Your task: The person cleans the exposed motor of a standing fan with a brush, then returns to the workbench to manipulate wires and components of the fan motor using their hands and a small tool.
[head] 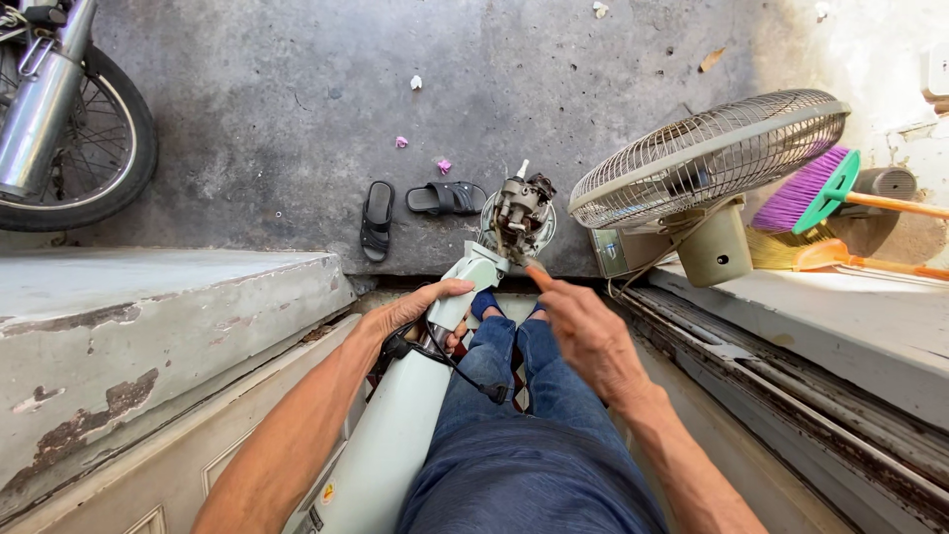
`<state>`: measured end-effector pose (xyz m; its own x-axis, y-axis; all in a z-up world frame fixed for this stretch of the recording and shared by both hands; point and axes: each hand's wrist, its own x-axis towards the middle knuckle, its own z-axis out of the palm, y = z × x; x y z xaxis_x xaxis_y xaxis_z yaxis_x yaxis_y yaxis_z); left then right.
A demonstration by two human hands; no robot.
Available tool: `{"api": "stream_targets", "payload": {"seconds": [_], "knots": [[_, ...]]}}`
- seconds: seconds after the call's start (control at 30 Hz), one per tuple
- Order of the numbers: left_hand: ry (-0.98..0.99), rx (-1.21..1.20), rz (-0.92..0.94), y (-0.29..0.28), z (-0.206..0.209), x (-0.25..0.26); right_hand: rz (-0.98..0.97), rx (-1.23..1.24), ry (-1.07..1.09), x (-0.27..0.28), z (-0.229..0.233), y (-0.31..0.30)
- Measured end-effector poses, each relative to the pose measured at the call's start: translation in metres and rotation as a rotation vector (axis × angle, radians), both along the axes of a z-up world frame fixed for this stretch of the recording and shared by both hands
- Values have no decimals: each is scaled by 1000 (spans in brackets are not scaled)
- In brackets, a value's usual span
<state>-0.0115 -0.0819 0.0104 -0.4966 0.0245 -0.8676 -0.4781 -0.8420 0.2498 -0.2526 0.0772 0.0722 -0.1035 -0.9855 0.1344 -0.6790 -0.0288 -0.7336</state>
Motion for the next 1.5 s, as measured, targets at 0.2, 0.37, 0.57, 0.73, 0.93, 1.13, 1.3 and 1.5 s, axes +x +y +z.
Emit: {"api": "stream_targets", "payload": {"seconds": [0.2, 0.37, 0.57, 0.73, 0.93, 1.13, 1.3, 1.5], "knots": [[-7, -121, -54, 5, -10, -2, 37, 90, 129, 36, -2, -11], [-6, -259, -75, 5, -7, 3, -74, 583, 214, 19, 3, -7], [-66, -316, -104, -3, 7, -8, -7, -151, 145, 40, -3, -20], [-91, -392, -111, -6, 28, -12, -171, -6, -48, 41, -17, -38], [-73, -359, -76, -4, 37, -7, -111, 210, 175, 38, -14, -13], [14, -246, -23, -14, 38, 6, -647, 146, -864, 10, -24, 2], [30, -190, 12, -18, 41, 10, -672, 67, -1066, 8, -27, -31], [10, -171, 9, -19, 39, 10, -782, -220, -776, -8, -26, -67]]}}
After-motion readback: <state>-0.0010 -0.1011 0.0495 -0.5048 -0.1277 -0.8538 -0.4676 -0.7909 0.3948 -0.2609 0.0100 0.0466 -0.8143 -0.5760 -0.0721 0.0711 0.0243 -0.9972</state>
